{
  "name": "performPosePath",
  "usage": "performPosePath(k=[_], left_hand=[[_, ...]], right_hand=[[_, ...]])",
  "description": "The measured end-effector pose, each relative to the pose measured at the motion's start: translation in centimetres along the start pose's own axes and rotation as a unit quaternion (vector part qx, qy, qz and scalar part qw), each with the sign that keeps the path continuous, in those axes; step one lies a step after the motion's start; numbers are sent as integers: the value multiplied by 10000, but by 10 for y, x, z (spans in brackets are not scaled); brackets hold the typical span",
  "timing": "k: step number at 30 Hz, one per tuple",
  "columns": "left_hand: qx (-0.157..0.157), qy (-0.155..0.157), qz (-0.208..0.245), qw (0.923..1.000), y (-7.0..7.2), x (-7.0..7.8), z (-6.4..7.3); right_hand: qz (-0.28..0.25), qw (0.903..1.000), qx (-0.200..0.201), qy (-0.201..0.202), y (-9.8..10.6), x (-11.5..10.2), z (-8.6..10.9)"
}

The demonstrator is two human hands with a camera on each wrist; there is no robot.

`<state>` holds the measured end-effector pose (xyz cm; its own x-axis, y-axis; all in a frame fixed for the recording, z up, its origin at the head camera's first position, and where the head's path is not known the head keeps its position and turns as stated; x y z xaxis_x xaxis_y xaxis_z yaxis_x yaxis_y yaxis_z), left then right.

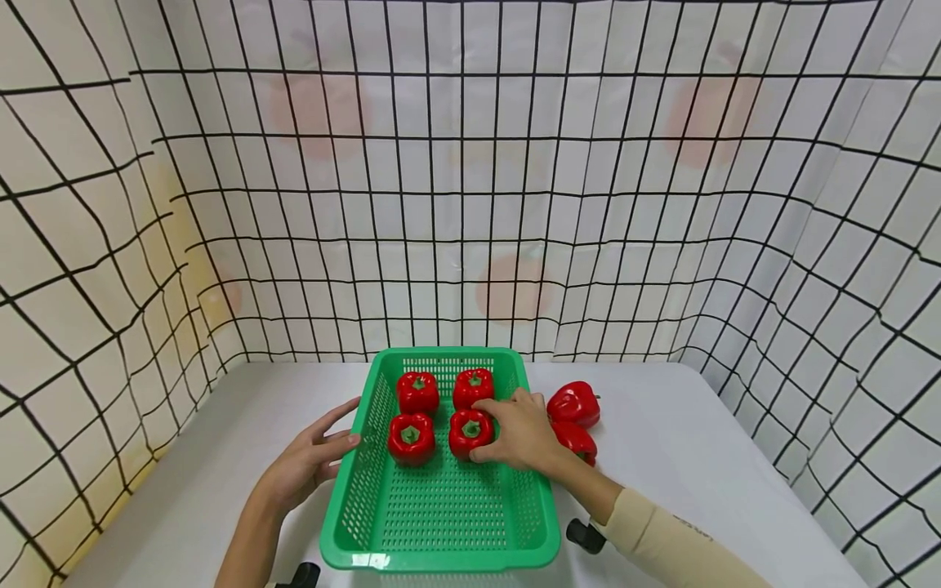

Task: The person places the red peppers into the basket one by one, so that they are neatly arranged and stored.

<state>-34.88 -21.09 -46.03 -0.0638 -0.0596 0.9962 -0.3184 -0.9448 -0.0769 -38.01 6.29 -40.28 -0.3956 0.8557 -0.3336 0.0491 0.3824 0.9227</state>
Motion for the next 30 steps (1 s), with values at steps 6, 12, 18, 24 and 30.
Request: performPosePath(k=[6,12,18,24,30], left_hand=[[-45,-22,10,10000,-1,0,0],[-113,-106,-64,9999,-3,3,0],[-50,-47,40,10000,-4,1,-1],[-110,-81,0,9999,-6,0,-2],[-93,-126,-16,9999,-3,3,0]], right_hand=[[147,9998,-62,105,-1,-2,0],[125,9998,-69,134,-1,-3,0],[135,9998,-30,151,1,-3,3],[-105,9999,-56,16,3,2,8],[-549,9978,-236,-274,8,7,11]])
Point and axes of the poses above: each hand's wrist, its own z-axis away from the middle knuckle, its own y-axis out of the back of the hand, x = y × z, the point moved 10 cm from there along -z, towards the middle knuckle, and after that the axes turned 4 degrees about -y, right-handed, at the moved point
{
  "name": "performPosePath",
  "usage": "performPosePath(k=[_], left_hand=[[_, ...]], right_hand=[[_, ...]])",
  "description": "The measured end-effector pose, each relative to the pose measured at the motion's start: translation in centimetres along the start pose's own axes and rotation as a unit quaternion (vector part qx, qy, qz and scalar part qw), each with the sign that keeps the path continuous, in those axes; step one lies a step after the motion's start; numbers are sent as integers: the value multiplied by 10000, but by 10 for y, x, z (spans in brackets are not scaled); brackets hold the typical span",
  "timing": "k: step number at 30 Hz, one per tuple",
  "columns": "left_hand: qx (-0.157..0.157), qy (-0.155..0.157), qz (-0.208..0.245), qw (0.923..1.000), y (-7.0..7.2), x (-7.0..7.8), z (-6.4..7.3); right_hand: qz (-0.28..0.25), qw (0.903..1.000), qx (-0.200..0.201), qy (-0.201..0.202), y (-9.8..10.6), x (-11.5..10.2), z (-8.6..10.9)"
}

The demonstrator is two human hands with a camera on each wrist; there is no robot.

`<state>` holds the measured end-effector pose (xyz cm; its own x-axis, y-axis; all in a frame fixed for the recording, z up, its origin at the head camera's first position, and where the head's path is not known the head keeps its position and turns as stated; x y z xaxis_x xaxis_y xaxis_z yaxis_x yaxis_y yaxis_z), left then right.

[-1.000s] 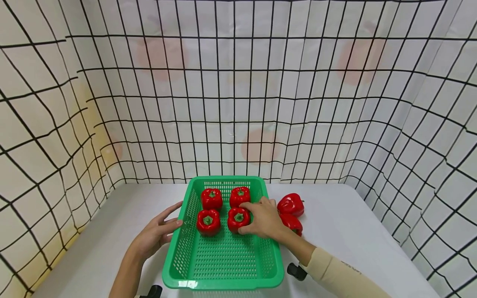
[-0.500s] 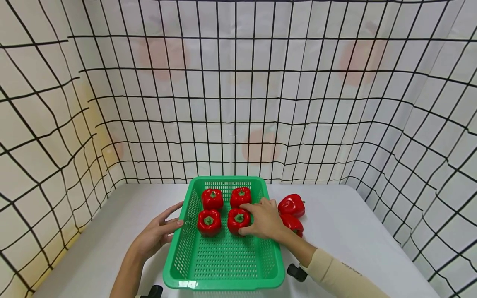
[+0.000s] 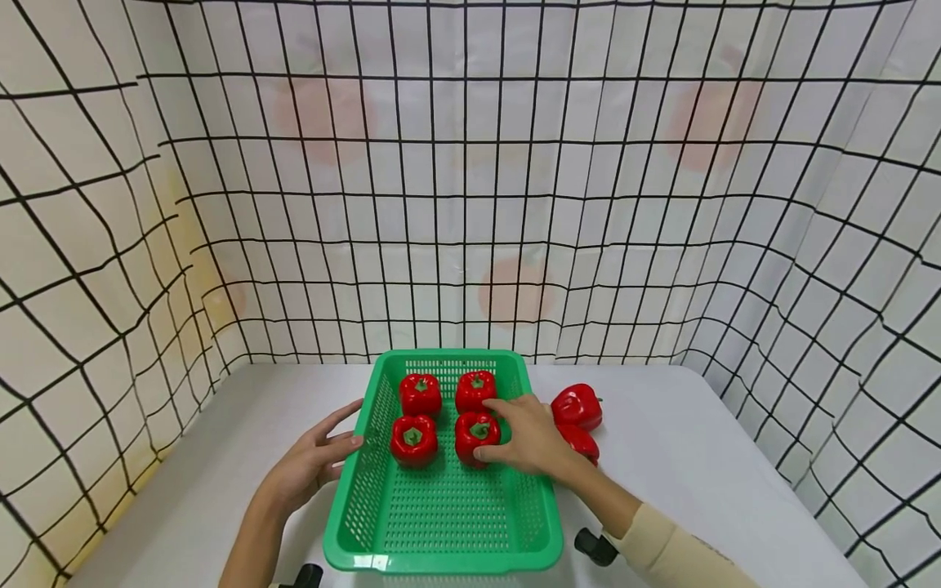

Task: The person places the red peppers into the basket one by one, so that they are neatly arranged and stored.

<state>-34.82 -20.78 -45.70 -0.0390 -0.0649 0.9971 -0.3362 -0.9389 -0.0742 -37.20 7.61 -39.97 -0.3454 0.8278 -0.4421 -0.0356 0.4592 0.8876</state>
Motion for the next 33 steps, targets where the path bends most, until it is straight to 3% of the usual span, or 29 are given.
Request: performPosePath(k=[7,14,22,33], left_hand=[[-92,-22,-29,10000,-1,-1,1],[12,12,-58,10000,1,-2,1],[-119,-89,-65,9999,1,0,1],[-73,-112,-80,9999,1,1,0]], right_hand=[[-840,9953,-244,-425,10,5,10],[-1213,9920,137,-334,32,7,17],[-1108,9915,681,-10,60,17,24],[-760,9934,706,-484,72,64,40]])
Point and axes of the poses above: each hand's wrist, its own z-axis away from the middle knuckle, its own y-axis out of the back of the hand, x = y × z, the point moved 10 cm from there along -z, towards the middle knuckle, and after that the axes turned 4 degrees about -y, right-handed, at the moved point
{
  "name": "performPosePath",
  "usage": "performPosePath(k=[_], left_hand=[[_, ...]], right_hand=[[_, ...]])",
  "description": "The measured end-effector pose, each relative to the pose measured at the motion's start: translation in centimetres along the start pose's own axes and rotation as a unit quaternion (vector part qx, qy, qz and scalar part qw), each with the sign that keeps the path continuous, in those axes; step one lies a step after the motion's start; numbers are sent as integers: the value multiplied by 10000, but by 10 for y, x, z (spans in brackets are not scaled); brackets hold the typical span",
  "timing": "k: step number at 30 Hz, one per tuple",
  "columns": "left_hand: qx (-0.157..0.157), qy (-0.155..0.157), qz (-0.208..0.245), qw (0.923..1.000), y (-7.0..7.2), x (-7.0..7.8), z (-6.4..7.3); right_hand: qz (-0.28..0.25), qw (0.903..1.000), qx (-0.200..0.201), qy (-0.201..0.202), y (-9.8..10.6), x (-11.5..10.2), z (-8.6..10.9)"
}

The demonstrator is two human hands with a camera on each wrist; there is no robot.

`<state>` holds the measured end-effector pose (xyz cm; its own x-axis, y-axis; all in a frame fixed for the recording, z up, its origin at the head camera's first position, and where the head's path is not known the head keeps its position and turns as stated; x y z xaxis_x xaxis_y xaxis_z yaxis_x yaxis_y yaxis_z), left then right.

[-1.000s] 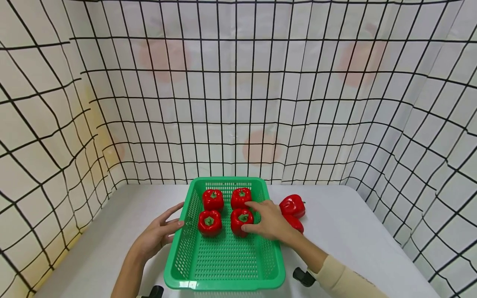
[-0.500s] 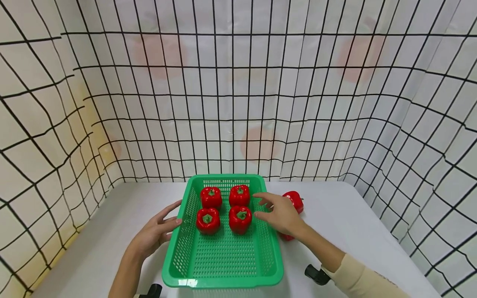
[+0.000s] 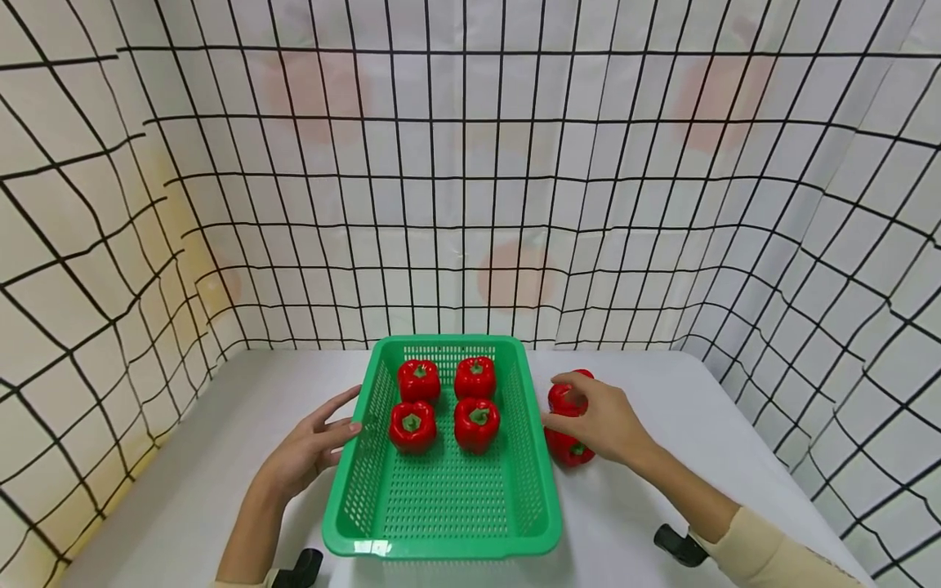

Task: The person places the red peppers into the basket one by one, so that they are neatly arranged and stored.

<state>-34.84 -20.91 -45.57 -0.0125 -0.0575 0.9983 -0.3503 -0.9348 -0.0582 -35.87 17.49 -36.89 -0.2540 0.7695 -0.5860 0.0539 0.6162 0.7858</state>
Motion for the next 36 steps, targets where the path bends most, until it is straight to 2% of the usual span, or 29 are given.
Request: performPosePath(k=[4,8,13,17,26,36], left_hand=[[-9,-26,-10,10000,0,1,0],[15,-1,-9,10000,0,0,0],[-5,-26,-23,10000,0,0,0],[-10,-21,-17,10000,0,0,0],[102,30,1,9999,0,0,0],[186,66,-30,9998,2,-3,0]], right_hand=[[67,9999,-101,-15,2,13,5],[406,9989,-216,76,0,23,13],[747,9966,-254,228,-3,30,20],[817,9956,-354,286,-8,35,23],[605,9951,-657,433,-26,39,26],[505,9937,-866,508,-27,30,26]])
Point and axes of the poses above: each hand's wrist, its own z-axis away from the middle knuckle, its own y-axis out of the back of the hand, x = y × z, the point moved 10 cm from there along -z, towards the middle knuckle, and after that the axes turned 4 degrees about -y, right-handed, at the moved point
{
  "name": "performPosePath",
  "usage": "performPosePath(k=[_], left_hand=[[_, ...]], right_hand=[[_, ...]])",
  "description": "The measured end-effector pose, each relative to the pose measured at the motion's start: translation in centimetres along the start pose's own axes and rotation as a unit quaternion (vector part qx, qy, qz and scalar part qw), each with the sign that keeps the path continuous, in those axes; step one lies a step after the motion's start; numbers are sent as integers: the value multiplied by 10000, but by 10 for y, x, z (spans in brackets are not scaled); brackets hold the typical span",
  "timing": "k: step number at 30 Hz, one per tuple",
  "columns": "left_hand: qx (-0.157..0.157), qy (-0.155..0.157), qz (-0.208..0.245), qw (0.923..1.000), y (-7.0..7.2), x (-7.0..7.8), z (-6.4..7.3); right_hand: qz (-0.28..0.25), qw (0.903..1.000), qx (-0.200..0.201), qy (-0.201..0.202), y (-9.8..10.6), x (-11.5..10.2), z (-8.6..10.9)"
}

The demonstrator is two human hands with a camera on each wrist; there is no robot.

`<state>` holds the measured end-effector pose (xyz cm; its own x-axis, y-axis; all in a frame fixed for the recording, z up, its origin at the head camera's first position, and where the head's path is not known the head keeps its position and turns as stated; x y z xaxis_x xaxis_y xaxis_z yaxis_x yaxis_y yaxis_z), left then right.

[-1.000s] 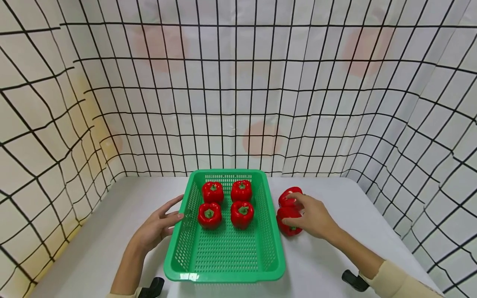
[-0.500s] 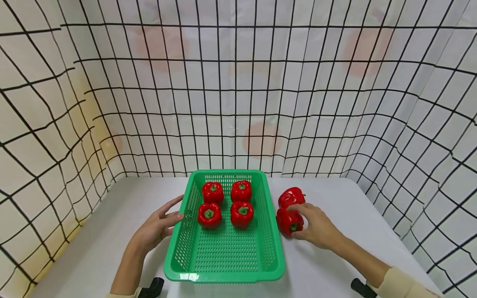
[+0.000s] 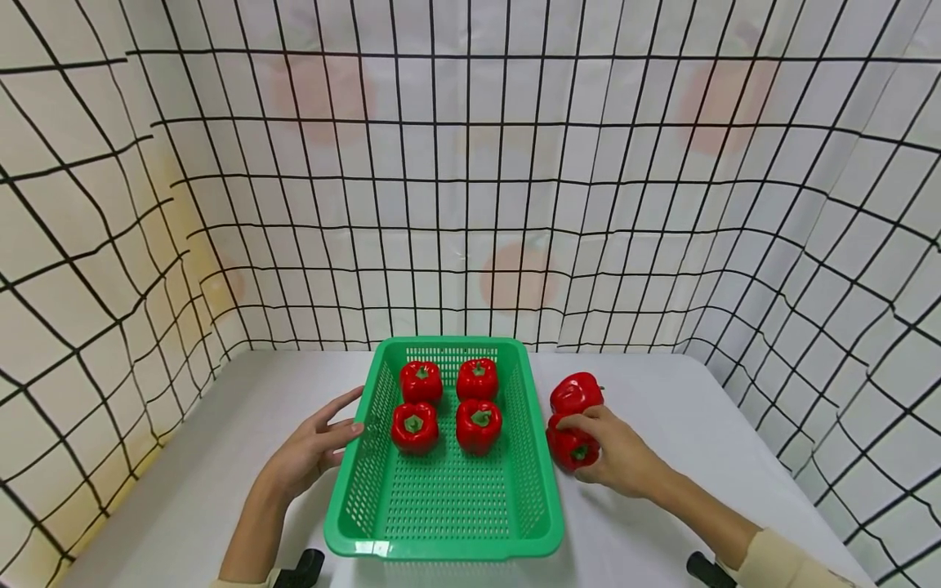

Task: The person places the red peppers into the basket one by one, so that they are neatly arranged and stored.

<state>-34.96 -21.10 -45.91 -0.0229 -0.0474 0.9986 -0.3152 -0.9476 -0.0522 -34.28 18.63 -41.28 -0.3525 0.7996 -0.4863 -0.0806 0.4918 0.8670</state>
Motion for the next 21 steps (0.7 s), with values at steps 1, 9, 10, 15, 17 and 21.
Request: performPosePath(k=[1,9,10,15,17,21], left_hand=[[-11,3,6,10000,0,0,0],[-35,41,-29,10000,0,0,1],[-47,42,-29,10000,0,0,1],[-95,38,-11,9999,-1,0,1],[-89,38,-2,10000,-1,-1,1],[-19,58,5,10000,0,-2,0]], right_hand=[[6,10000,-26,-15,0,0,0],[37,9996,-285,-9,1,0,-1],[30,9995,-329,13,1,-1,0],[-74,9988,-476,64,1,-1,1],[-103,9987,-505,44,2,0,0],[-143,9988,-476,-49,4,0,0]])
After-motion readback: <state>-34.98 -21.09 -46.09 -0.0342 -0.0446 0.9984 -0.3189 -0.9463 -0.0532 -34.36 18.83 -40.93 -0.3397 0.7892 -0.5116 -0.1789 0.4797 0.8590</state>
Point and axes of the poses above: each hand's wrist, its own z-axis away from the middle knuckle, its own y-axis out of the back of the hand, x = y × z, the point moved 10 cm from there along -z, towards the middle knuckle, and after that the axes turned 4 degrees about -y, right-handed, at the moved point
